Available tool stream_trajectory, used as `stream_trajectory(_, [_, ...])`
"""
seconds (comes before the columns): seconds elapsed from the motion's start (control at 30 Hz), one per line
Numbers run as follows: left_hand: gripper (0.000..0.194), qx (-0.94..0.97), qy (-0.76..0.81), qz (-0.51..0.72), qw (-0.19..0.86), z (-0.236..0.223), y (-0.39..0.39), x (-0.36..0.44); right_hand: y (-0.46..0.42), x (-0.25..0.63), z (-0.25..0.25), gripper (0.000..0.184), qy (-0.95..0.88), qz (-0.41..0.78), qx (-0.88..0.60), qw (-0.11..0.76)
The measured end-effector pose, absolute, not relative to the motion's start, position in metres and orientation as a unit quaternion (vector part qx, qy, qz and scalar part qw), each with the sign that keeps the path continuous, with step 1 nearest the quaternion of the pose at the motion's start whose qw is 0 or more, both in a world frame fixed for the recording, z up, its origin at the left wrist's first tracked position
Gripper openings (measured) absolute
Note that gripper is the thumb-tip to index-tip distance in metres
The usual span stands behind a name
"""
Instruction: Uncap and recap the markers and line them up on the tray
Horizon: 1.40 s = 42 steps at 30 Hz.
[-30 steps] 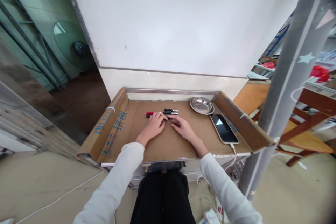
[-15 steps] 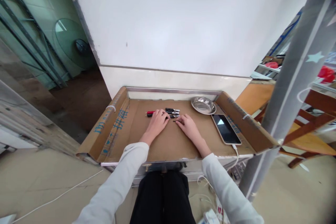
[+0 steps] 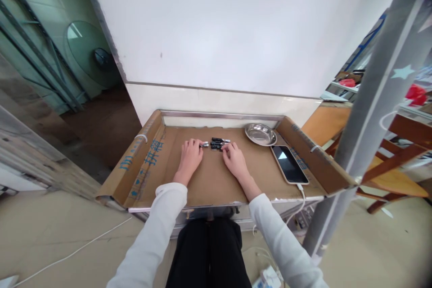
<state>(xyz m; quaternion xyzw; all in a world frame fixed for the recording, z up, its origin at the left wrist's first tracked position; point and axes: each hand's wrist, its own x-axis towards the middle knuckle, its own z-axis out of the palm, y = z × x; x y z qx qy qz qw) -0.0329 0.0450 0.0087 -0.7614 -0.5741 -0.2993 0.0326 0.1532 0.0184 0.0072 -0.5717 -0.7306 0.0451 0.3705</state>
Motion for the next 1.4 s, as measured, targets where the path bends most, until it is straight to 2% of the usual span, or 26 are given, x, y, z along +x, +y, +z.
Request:
stream_trajectory(0.13, [0.015, -0.761, -0.582, -0.285, 0.021, 0.004, 0.042, -0.035, 0.016, 0.150, 0.008, 0.017, -0.726, 0.080, -0.560, 0.390])
stream_trajectory(0.3, [0.017, -0.776, -0.538, -0.328, -0.039, 0.005, 0.026, -0.035, 0.013, 0.147, 0.010, 0.019, -0.690, 0.173, -0.521, 0.473])
stream_trajectory(0.43, [0.021, -0.822, -0.412, -0.367, -0.139, 0.009, 0.017, -0.027, 0.011, 0.141, 0.014, 0.028, -0.634, 0.375, -0.454, 0.501])
stream_trajectory(0.53, [0.021, -0.830, -0.377, -0.391, -0.129, 0.010, 0.017, -0.020, 0.011, 0.140, 0.016, 0.028, -0.581, 0.521, -0.390, 0.489])
stream_trajectory(0.63, [0.021, -0.825, -0.363, -0.420, -0.105, 0.013, 0.017, -0.016, 0.014, 0.143, 0.016, 0.026, -0.517, 0.590, -0.342, 0.517])
stream_trajectory(0.73, [0.023, -0.787, -0.375, -0.483, -0.082, 0.017, 0.016, -0.017, 0.017, 0.148, 0.016, 0.024, -0.447, 0.611, -0.340, 0.558])
stream_trajectory(0.87, [0.014, -0.755, -0.392, -0.522, -0.058, 0.022, 0.016, -0.021, 0.019, 0.150, 0.018, 0.022, -0.397, 0.603, -0.350, 0.597])
stream_trajectory(1.17, [0.036, -0.793, -0.371, -0.467, -0.126, 0.022, 0.015, -0.016, 0.017, 0.149, 0.019, 0.023, -0.411, 0.636, -0.333, 0.561])
stream_trajectory(1.4, [0.023, -0.770, -0.375, -0.506, -0.103, 0.021, 0.016, -0.016, 0.017, 0.155, 0.019, 0.024, -0.387, 0.647, -0.337, 0.564])
